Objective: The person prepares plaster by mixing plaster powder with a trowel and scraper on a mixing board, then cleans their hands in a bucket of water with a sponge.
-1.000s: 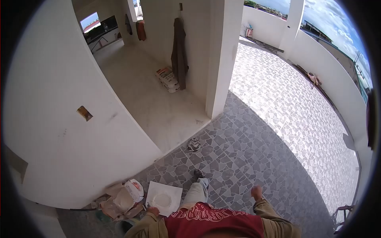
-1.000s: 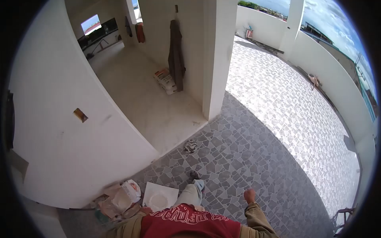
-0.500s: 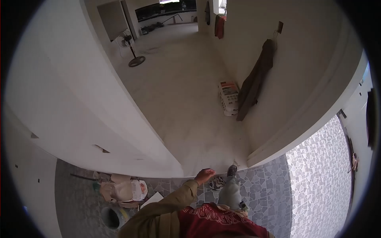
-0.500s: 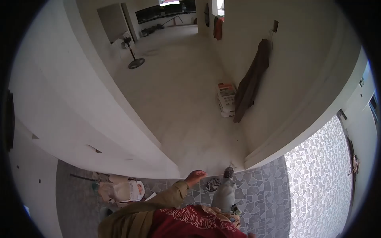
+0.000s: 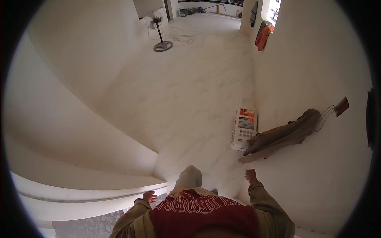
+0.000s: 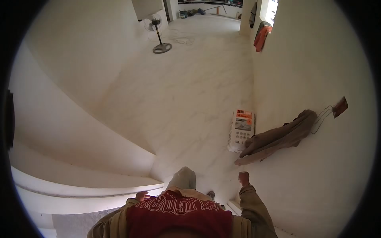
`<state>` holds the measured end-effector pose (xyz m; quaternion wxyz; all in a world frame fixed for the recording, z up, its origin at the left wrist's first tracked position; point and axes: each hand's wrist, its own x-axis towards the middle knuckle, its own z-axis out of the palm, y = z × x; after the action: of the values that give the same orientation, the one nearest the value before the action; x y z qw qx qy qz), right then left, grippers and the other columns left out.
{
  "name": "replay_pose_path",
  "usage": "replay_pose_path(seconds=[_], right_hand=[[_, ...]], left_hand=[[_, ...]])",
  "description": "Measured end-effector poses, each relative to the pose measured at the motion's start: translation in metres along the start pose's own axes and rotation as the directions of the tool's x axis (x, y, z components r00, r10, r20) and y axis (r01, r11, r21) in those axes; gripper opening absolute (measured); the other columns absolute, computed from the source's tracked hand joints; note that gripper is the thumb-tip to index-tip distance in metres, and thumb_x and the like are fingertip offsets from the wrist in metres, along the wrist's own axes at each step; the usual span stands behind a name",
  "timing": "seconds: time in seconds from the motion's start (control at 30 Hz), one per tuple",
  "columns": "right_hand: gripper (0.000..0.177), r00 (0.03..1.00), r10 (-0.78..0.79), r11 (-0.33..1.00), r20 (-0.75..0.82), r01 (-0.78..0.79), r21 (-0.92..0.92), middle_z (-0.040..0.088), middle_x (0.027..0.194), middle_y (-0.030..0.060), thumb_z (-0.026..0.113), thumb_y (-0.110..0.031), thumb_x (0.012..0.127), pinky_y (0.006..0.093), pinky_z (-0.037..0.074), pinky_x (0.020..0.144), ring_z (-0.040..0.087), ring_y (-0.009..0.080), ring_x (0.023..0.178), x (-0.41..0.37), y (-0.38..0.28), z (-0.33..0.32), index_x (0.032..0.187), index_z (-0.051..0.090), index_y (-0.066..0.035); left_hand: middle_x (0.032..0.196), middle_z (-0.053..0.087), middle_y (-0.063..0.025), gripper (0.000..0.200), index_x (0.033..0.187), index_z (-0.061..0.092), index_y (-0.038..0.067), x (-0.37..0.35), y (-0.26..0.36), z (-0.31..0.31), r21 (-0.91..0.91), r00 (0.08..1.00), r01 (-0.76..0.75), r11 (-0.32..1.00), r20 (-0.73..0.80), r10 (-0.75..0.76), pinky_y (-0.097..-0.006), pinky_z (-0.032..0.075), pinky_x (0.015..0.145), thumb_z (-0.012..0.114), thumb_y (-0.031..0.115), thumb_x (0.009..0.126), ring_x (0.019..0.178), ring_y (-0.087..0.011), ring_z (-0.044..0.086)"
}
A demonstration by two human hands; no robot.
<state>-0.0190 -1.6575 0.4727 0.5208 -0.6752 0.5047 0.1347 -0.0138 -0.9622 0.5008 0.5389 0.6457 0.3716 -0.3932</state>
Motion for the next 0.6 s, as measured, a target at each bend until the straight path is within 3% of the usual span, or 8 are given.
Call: replay_pose_path(seconds=[0.03,0.07,0.17,0.3,0.4,0.43,0.47,0.6], right_hand=[[0.019,0.995,-0.092,0.995,-0.041,0.093,0.027,0.058,0.075,0.0099,0.056,-0.014,0.085,0.0343,0.045,0.050,0.058,0.0216,0.064,0.029,-0.052,-0.002,0.092,0.058,0.003],[0.024,0.974,-0.167,0.984,0.150,0.175,-0.038,0.059,0.079,0.0108,0.054,-0.016,0.087,0.0339,0.046,0.051,0.058,0.0227,0.064,0.083,-0.088,-0.009,0.099,0.055,0.004],[0.024,0.982,-0.150,0.986,0.116,0.157,-0.051,0.064,0.083,0.0094,0.051,-0.019,0.088,0.0305,0.049,0.051,0.061,0.0185,0.065,0.205,-0.180,-0.003,0.101,0.060,0.000],[0.022,0.992,0.056,0.995,-0.115,-0.046,0.089,0.065,0.083,0.0095,0.052,-0.016,0.087,0.0334,0.052,0.048,0.062,0.0181,0.060,0.205,-0.285,0.013,0.100,0.060,-0.001],[0.021,0.968,0.250,0.968,0.008,-0.250,-0.033,0.067,0.083,0.0107,0.054,-0.016,0.086,0.0373,0.054,0.051,0.065,0.0212,0.065,0.214,-0.313,0.009,0.100,0.062,-0.002],[0.020,0.955,0.296,0.955,-0.019,-0.296,-0.024,0.067,0.084,0.0107,0.056,-0.015,0.085,0.0376,0.055,0.053,0.066,0.0215,0.067,0.211,-0.324,0.015,0.098,0.064,-0.002],[0.018,0.971,0.233,0.955,0.042,-0.221,-0.197,0.068,0.084,0.0101,0.057,-0.015,0.084,0.0363,0.055,0.055,0.066,0.0208,0.069,0.236,-0.307,0.010,0.095,0.065,-0.003],[0.019,0.905,0.425,0.904,0.008,-0.424,-0.052,0.067,0.084,0.0128,0.054,-0.013,0.085,0.0376,0.054,0.055,0.066,0.0237,0.069,0.286,-0.385,0.040,0.095,0.063,0.000]], left_hand=[[0.119,0.060,-0.0161,0.037,0.128,0.051,0.012,0.021,0.011,0.012,-0.137,1.000,-0.007,0.991,-0.031,0.003,-0.0490,0.045,0.091,0.043,0.029,0.096,0.107,-0.0322,0.059],[0.117,0.061,-0.0162,0.037,0.127,0.051,0.012,0.035,0.021,0.026,-0.186,0.997,-0.042,0.982,-0.069,0.030,-0.0494,0.046,0.089,0.043,0.029,0.096,0.104,-0.0325,0.060],[0.111,0.063,-0.0155,0.036,0.125,0.052,0.012,0.096,0.059,0.064,-0.212,0.978,-0.172,0.962,-0.151,0.142,-0.0500,0.048,0.082,0.044,0.030,0.094,0.097,-0.0318,0.062],[0.107,0.065,-0.0131,0.034,0.122,0.055,0.013,0.204,0.174,0.099,-0.036,0.995,0.099,0.994,0.009,-0.099,-0.0479,0.048,0.079,0.046,0.029,0.093,0.093,-0.0277,0.063],[0.104,0.065,-0.0114,0.032,0.119,0.057,0.014,0.260,0.315,0.119,0.039,0.976,0.166,0.985,0.134,-0.170,-0.0464,0.049,0.076,0.047,0.029,0.093,0.090,-0.0247,0.063],[0.099,0.066,-0.0094,0.030,0.116,0.058,0.013,0.262,0.392,0.126,0.033,0.987,0.160,0.986,-0.025,-0.160,-0.0417,0.050,0.073,0.049,0.030,0.092,0.084,-0.0220,0.063],[0.098,0.066,-0.0093,0.029,0.113,0.058,0.012,0.246,0.483,0.141,-0.027,0.998,0.035,0.999,-0.053,-0.036,-0.0402,0.050,0.073,0.048,0.029,0.092,0.082,-0.0217,0.063],[0.097,0.066,-0.0140,0.027,0.105,0.058,0.008,0.308,0.769,0.187,-0.155,0.955,-0.295,0.943,-0.076,0.287,-0.0416,0.051,0.079,0.051,0.025,0.087,0.087,-0.0260,0.064]])
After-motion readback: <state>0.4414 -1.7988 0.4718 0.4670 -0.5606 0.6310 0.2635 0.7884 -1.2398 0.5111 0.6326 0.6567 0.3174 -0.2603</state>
